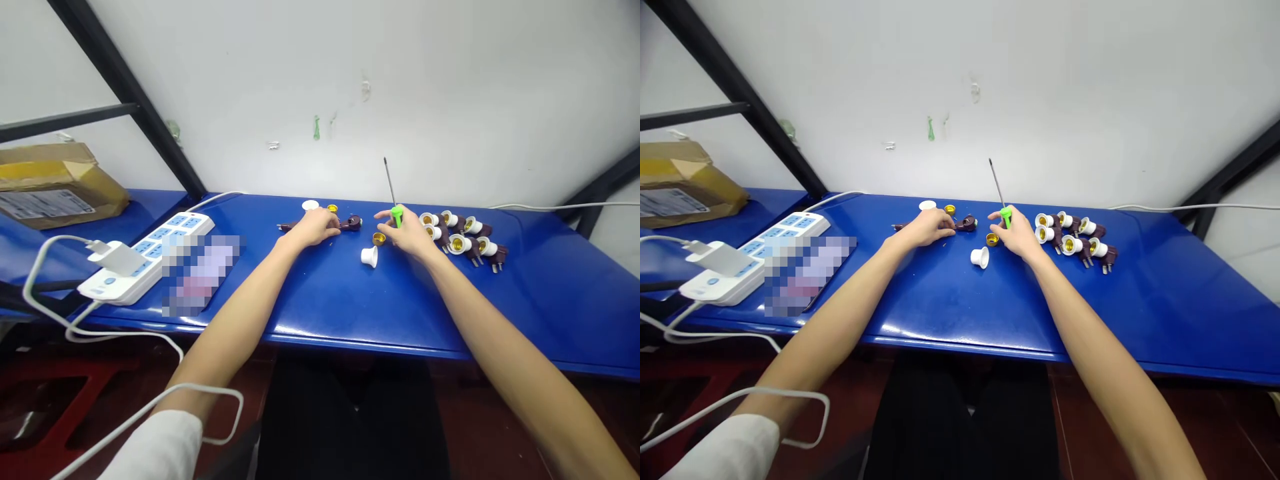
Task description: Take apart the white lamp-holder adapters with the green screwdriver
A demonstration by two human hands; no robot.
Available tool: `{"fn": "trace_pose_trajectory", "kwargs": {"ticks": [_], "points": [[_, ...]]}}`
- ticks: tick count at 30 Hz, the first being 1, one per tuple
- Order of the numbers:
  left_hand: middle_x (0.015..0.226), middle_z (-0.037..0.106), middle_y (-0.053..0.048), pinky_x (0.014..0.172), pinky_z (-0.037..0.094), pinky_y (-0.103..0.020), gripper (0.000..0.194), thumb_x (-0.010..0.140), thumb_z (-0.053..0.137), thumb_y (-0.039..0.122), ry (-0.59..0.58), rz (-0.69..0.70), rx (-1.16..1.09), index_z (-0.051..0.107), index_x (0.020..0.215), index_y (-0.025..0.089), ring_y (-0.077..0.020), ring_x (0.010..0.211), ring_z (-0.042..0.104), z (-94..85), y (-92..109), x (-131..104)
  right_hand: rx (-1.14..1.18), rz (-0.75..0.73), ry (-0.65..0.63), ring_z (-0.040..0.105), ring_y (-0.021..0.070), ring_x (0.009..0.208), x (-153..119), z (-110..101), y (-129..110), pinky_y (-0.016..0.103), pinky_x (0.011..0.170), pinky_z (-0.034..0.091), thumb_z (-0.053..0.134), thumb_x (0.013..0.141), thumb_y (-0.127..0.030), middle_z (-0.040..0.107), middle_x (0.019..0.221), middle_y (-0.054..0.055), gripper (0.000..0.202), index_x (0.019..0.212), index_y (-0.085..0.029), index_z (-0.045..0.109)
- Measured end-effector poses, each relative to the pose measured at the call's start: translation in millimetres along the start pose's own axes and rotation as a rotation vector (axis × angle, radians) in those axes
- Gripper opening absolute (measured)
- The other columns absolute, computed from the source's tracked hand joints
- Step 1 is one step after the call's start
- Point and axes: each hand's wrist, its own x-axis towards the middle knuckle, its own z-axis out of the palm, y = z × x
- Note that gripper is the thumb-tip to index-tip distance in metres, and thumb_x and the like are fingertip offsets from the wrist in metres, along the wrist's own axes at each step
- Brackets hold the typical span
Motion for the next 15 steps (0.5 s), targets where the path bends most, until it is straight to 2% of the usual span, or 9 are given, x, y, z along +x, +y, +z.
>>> {"fn": "trace_pose_trajectory", "kwargs": {"ticks": [3, 6, 8, 11, 15], "points": [[0.101, 0.079, -0.012, 0.093, 0.053, -0.040, 0.015, 0.091, 0.071, 0.030, 0.021, -0.004, 0.004, 0.080, 0.092, 0.017, -0.0295, 0.099, 0.073, 1.1, 2, -1, -0.036, -0.048, -0.033, 0.067, 0.0204, 0.087, 13, 6, -9, 0.036, 0.084, 0.055, 0.074, 0.079, -0.025, 0.073, 0.096, 0.004, 0.035, 0.114, -0.019, 0.073], [0.106, 0.079, -0.011, 0.093, 0.053, -0.038, 0.017, 0.093, 0.064, 0.022, 0.024, 0.008, 0.032, 0.080, 0.097, 0.017, -0.0270, 0.100, 0.073, 2.7, 1, -1, -0.051, -0.082, -0.089, 0.070, 0.0227, 0.102, 26, 16, -18, 0.037, 0.093, 0.054, 0.080, 0.074, -0.021, 0.077, 0.109, 0.007, 0.037, 0.111, -0.018, 0.074], [0.107, 0.080, -0.010, 0.093, 0.053, -0.037, 0.019, 0.093, 0.062, 0.018, 0.016, 0.015, 0.024, 0.080, 0.099, 0.018, -0.0260, 0.100, 0.073, 3.8, 0, -1, -0.057, -0.098, -0.131, 0.071, 0.0227, 0.103, 33, 23, -23, 0.037, 0.096, 0.054, 0.082, 0.072, -0.018, 0.078, 0.111, 0.007, 0.034, 0.104, -0.019, 0.073], [0.109, 0.081, -0.010, 0.094, 0.053, -0.037, 0.023, 0.092, 0.061, 0.015, 0.006, 0.020, 0.011, 0.082, 0.102, 0.018, -0.0268, 0.103, 0.074, 5.4, -2, 0, -0.078, -0.109, -0.156, 0.071, 0.0220, 0.099, 39, 29, -26, 0.037, 0.095, 0.053, 0.083, 0.069, -0.014, 0.079, 0.102, 0.005, 0.028, 0.095, -0.019, 0.072], [0.113, 0.081, -0.011, 0.098, 0.054, -0.039, 0.027, 0.094, 0.063, 0.022, 0.005, 0.028, 0.036, 0.081, 0.113, 0.018, -0.0284, 0.107, 0.074, 6.6, -2, -1, -0.094, -0.080, -0.134, 0.071, 0.0234, 0.098, 40, 25, -22, 0.038, 0.093, 0.054, 0.085, 0.069, -0.016, 0.079, 0.100, 0.004, 0.028, 0.091, -0.021, 0.069]]}}
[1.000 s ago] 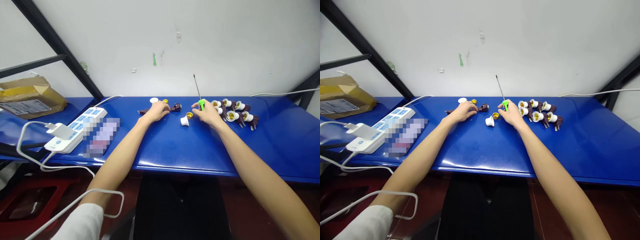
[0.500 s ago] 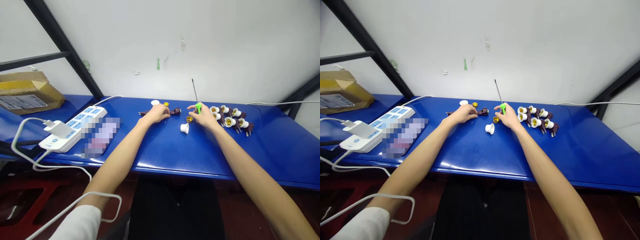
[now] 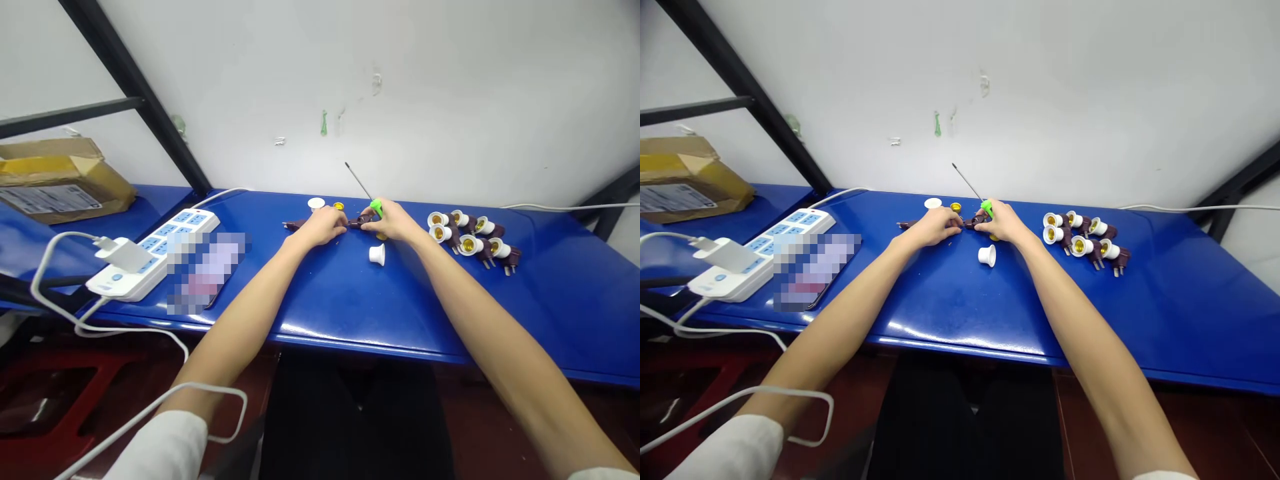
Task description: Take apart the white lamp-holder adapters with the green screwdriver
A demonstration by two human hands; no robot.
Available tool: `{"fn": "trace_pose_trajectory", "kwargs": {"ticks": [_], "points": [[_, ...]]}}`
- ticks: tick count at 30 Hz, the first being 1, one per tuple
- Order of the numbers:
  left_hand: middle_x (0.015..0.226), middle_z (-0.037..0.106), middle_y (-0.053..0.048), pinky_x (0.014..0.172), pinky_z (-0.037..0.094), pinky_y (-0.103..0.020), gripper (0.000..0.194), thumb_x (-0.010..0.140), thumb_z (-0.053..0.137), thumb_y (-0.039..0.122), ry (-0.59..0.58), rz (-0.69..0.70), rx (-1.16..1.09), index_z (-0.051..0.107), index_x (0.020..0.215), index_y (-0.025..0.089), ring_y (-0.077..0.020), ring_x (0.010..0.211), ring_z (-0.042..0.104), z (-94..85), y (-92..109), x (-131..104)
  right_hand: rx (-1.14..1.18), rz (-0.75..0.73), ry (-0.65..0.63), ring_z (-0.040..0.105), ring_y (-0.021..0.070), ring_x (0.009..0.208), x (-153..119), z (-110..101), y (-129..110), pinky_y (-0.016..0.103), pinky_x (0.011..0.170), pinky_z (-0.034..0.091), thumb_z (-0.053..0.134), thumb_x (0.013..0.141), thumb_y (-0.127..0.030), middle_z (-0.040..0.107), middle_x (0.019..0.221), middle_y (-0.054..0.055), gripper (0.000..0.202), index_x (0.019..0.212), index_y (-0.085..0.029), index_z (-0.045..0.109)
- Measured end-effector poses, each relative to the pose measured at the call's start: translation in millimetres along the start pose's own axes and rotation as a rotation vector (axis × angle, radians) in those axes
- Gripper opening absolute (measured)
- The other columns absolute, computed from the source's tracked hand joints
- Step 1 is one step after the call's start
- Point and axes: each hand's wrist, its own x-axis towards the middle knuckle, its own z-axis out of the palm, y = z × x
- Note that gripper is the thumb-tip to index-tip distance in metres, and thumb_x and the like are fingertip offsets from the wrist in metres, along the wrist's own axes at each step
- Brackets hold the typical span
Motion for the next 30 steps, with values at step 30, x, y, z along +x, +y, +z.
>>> {"fn": "trace_pose_trajectory", "kwargs": {"ticks": [30], "points": [[0.102, 0.079, -0.012, 0.093, 0.053, -0.036, 0.023, 0.096, 0.054, 0.007, -0.063, 0.001, -0.026, 0.075, 0.104, 0.012, -0.0243, 0.098, 0.072, 9.2, 8, -5, 0.171, 0.192, 0.126, 0.049, 0.0121, 0.049, -60, -36, 3, 0.030, 0.050, 0.038, 0.086, 0.081, -0.021, 0.061, 0.060, -0.001, 0.031, 0.111, -0.016, 0.081]]}}
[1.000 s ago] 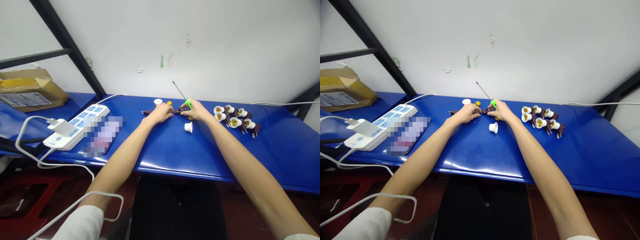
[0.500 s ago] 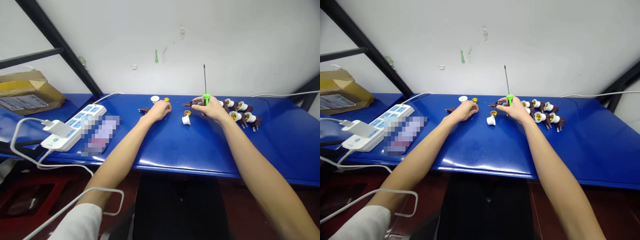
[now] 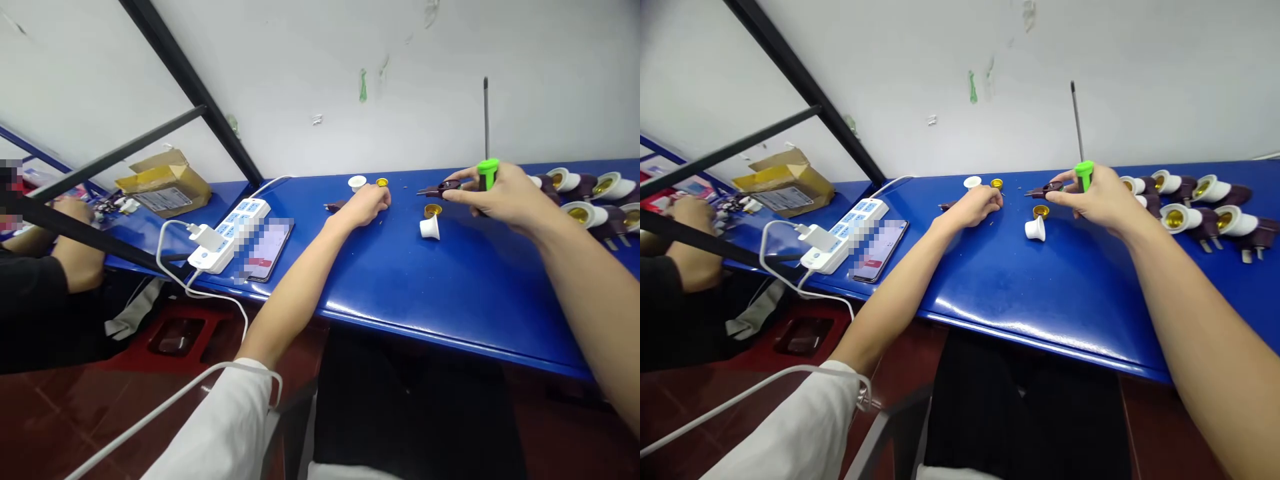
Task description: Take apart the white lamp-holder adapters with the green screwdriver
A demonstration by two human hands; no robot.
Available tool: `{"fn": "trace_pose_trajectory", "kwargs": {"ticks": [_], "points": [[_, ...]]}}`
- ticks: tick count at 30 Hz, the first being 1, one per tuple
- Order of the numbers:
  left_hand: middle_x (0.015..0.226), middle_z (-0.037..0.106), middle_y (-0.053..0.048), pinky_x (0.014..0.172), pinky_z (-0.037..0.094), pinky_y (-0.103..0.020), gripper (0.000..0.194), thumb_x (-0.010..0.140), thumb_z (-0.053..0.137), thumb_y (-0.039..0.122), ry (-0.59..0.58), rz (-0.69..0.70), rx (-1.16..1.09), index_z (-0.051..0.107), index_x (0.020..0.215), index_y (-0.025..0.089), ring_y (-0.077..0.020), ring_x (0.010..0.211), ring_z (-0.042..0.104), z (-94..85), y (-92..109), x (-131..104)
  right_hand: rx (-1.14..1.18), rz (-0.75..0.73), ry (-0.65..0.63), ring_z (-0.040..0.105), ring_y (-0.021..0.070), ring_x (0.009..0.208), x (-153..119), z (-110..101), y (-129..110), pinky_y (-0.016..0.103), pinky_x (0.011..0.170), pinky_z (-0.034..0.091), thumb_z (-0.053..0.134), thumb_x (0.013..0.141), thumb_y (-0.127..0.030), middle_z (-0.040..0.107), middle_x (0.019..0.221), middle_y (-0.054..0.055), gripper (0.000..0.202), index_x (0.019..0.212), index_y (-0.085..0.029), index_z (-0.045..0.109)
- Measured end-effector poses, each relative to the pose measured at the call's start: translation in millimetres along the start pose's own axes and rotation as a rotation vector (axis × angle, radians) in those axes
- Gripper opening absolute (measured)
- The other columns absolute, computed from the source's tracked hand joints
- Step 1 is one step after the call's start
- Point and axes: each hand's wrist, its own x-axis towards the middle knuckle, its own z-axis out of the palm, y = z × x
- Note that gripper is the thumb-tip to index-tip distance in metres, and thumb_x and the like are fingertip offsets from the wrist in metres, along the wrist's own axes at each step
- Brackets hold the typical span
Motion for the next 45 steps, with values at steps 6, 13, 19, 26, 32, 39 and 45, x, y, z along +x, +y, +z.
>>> {"fn": "trace_pose_trajectory", "kwargs": {"ticks": [6, 13, 19, 26, 32, 39, 45], "points": [[0.117, 0.075, -0.015, 0.104, 0.050, -0.041, 0.031, 0.098, 0.044, 0.008, 0.034, 0.013, 0.034, 0.074, 0.105, 0.014, -0.0286, 0.118, 0.067, -1.1, -2, -1, 0.014, 0.009, -0.002, 0.048, 0.0116, 0.049, -2, 0, -5, 0.030, 0.048, 0.038, 0.087, 0.081, -0.021, 0.063, 0.063, -0.001, 0.031, 0.111, -0.016, 0.080], [0.110, 0.076, -0.013, 0.103, 0.051, -0.039, 0.030, 0.095, 0.044, 0.003, 0.027, -0.001, -0.026, 0.072, 0.095, 0.016, -0.0275, 0.111, 0.068, -5.7, -2, -2, -0.023, -0.001, -0.003, 0.047, 0.0100, 0.048, -6, 1, -10, 0.028, 0.047, 0.037, 0.085, 0.083, -0.020, 0.061, 0.064, -0.001, 0.029, 0.111, -0.014, 0.081], [0.110, 0.075, -0.012, 0.104, 0.050, -0.037, 0.029, 0.100, 0.044, 0.011, 0.020, 0.010, -0.094, 0.072, 0.096, 0.015, -0.0245, 0.109, 0.067, -5.3, 3, -3, -0.022, -0.004, -0.016, 0.048, 0.0102, 0.049, -6, 0, -10, 0.025, 0.044, 0.039, 0.087, 0.078, -0.026, 0.060, 0.063, -0.002, 0.030, 0.106, -0.018, 0.082], [0.107, 0.073, -0.009, 0.095, 0.049, -0.032, 0.021, 0.101, 0.047, 0.015, 0.117, 0.059, -0.364, 0.068, 0.101, 0.015, -0.0186, 0.098, 0.064, 0.1, 12, -3, -0.050, 0.013, -0.022, 0.048, 0.0103, 0.050, -9, 1, -15, 0.026, 0.045, 0.038, 0.085, 0.080, -0.025, 0.062, 0.063, -0.001, 0.029, 0.107, -0.016, 0.082], [0.111, 0.077, -0.008, 0.098, 0.048, -0.029, 0.021, 0.101, 0.052, 0.014, 0.168, 0.063, -0.494, 0.073, 0.101, 0.015, -0.0174, 0.103, 0.067, -6.5, 17, -4, -0.046, -0.031, -0.053, 0.050, 0.0111, 0.053, -6, 2, -8, 0.028, 0.047, 0.040, 0.085, 0.080, -0.029, 0.067, 0.071, 0.002, 0.034, 0.111, -0.016, 0.081], [0.099, 0.078, -0.007, 0.090, 0.051, -0.030, 0.011, 0.096, 0.066, 0.021, 0.303, 0.033, -0.646, 0.074, 0.097, 0.014, -0.0163, 0.091, 0.069, -11.0, 17, 2, 0.019, -0.095, -0.126, 0.047, 0.0111, 0.051, -1, 6, -5, 0.028, 0.046, 0.041, 0.082, 0.079, -0.035, 0.075, 0.077, 0.005, 0.033, 0.107, -0.018, 0.078], [0.102, 0.082, -0.007, 0.090, 0.054, -0.033, 0.014, 0.085, 0.077, 0.027, 0.386, 0.072, -0.763, 0.078, 0.095, 0.016, -0.0194, 0.097, 0.073, -13.4, 23, 2, 0.076, -0.119, -0.142, 0.053, 0.0108, 0.057, 3, 13, -1, 0.027, 0.046, 0.043, 0.083, 0.077, -0.033, 0.075, 0.095, 0.006, 0.037, 0.109, -0.018, 0.074]]}}
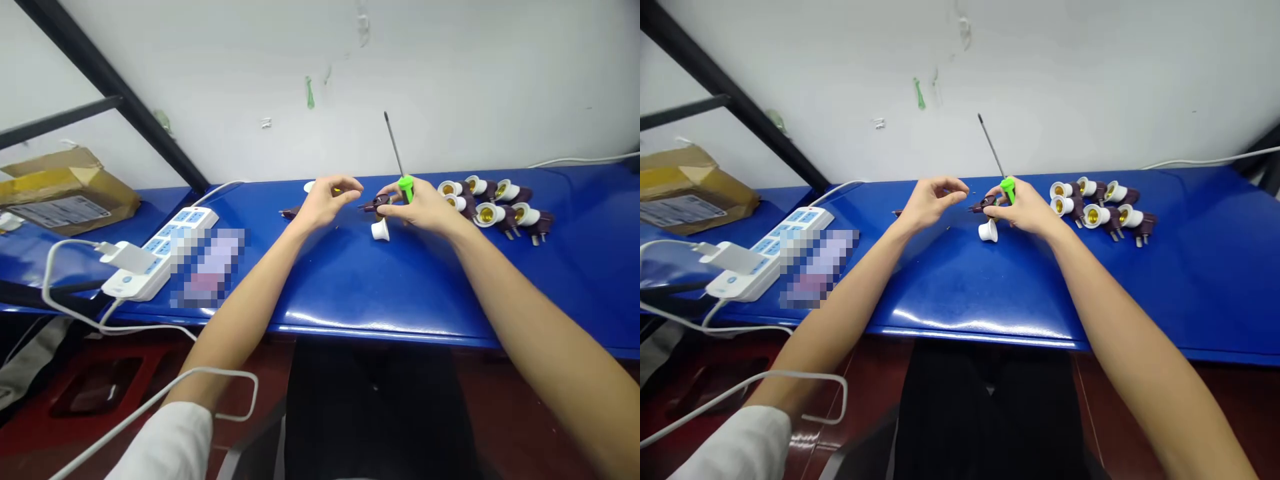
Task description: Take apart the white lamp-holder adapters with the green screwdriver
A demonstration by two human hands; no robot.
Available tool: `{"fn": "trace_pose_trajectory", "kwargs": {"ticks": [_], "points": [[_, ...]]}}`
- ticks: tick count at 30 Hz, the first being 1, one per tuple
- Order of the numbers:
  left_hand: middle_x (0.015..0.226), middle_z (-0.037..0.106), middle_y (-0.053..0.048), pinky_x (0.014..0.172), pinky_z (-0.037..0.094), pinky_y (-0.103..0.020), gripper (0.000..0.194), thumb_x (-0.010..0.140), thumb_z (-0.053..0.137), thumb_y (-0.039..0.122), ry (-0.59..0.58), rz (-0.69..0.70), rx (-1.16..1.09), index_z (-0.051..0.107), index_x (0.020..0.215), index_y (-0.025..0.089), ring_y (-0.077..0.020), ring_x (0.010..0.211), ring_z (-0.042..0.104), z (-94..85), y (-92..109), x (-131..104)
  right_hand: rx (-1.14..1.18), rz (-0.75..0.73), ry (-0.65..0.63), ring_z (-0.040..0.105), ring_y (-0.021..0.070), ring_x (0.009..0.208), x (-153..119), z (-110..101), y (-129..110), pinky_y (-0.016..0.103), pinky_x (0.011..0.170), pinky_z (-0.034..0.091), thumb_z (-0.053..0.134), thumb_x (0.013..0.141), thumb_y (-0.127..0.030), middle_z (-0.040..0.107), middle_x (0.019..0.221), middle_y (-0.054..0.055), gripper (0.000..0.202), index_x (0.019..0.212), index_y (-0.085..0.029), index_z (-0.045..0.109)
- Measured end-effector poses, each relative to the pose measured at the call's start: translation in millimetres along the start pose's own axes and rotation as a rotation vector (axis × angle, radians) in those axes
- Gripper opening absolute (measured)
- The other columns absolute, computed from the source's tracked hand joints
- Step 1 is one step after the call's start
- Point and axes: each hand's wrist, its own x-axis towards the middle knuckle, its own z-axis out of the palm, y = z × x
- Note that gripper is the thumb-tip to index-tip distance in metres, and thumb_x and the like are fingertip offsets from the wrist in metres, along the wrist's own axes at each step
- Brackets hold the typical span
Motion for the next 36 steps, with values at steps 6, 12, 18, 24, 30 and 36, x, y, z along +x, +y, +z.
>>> {"fn": "trace_pose_trajectory", "kwargs": {"ticks": [6, 12, 18, 24, 30, 36], "points": [[0.101, 0.084, -0.007, 0.082, 0.054, -0.032, 0.027, 0.079, 0.082, 0.032, 0.001, -0.014, -0.059, 0.080, 0.101, 0.018, -0.0202, 0.093, 0.076, 11.2, 9, -4, 0.028, -0.021, -0.037, 0.057, 0.0123, 0.065, 3, 6, 3, 0.026, 0.048, 0.046, 0.082, 0.076, -0.030, 0.070, 0.098, 0.005, 0.038, 0.111, -0.018, 0.072], [0.096, 0.085, -0.007, 0.075, 0.050, -0.031, 0.021, 0.078, 0.082, 0.028, -0.003, -0.027, -0.012, 0.080, 0.097, 0.019, -0.0208, 0.092, 0.078, 15.1, 15, -5, 0.005, -0.035, -0.060, 0.057, 0.0122, 0.066, 2, 8, -1, 0.026, 0.049, 0.046, 0.082, 0.077, -0.030, 0.069, 0.098, 0.004, 0.038, 0.112, -0.018, 0.071], [0.097, 0.085, -0.006, 0.071, 0.047, -0.031, 0.021, 0.079, 0.081, 0.030, -0.025, -0.030, 0.027, 0.080, 0.097, 0.019, -0.0199, 0.088, 0.076, 16.2, 17, -5, -0.005, -0.039, -0.057, 0.055, 0.0114, 0.063, 3, 10, 2, 0.027, 0.052, 0.045, 0.082, 0.076, -0.030, 0.070, 0.098, 0.003, 0.038, 0.110, -0.019, 0.069], [0.096, 0.084, -0.005, 0.072, 0.048, -0.032, 0.019, 0.079, 0.080, 0.030, -0.033, -0.012, 0.038, 0.081, 0.096, 0.021, -0.0201, 0.089, 0.075, 16.8, 16, -5, 0.001, -0.083, -0.058, 0.059, 0.0156, 0.071, 2, 10, 2, 0.028, 0.056, 0.047, 0.083, 0.074, -0.033, 0.071, 0.097, 0.003, 0.036, 0.106, -0.022, 0.070], [0.098, 0.083, -0.005, 0.073, 0.049, -0.031, 0.021, 0.080, 0.079, 0.031, -0.042, -0.017, 0.071, 0.081, 0.098, 0.021, -0.0185, 0.089, 0.072, 14.2, 17, -5, -0.013, -0.090, -0.068, 0.059, 0.0159, 0.071, 2, 9, 2, 0.029, 0.056, 0.047, 0.081, 0.076, -0.035, 0.072, 0.098, 0.004, 0.035, 0.107, -0.022, 0.073], [0.098, 0.083, -0.004, 0.075, 0.050, -0.030, 0.024, 0.080, 0.079, 0.033, -0.057, -0.022, 0.079, 0.081, 0.101, 0.020, -0.0177, 0.088, 0.071, 12.2, 16, -5, 0.000, -0.123, -0.045, 0.065, 0.0188, 0.083, 3, 9, 4, 0.031, 0.068, 0.052, 0.082, 0.075, -0.033, 0.073, 0.100, 0.005, 0.037, 0.108, -0.020, 0.072]]}}
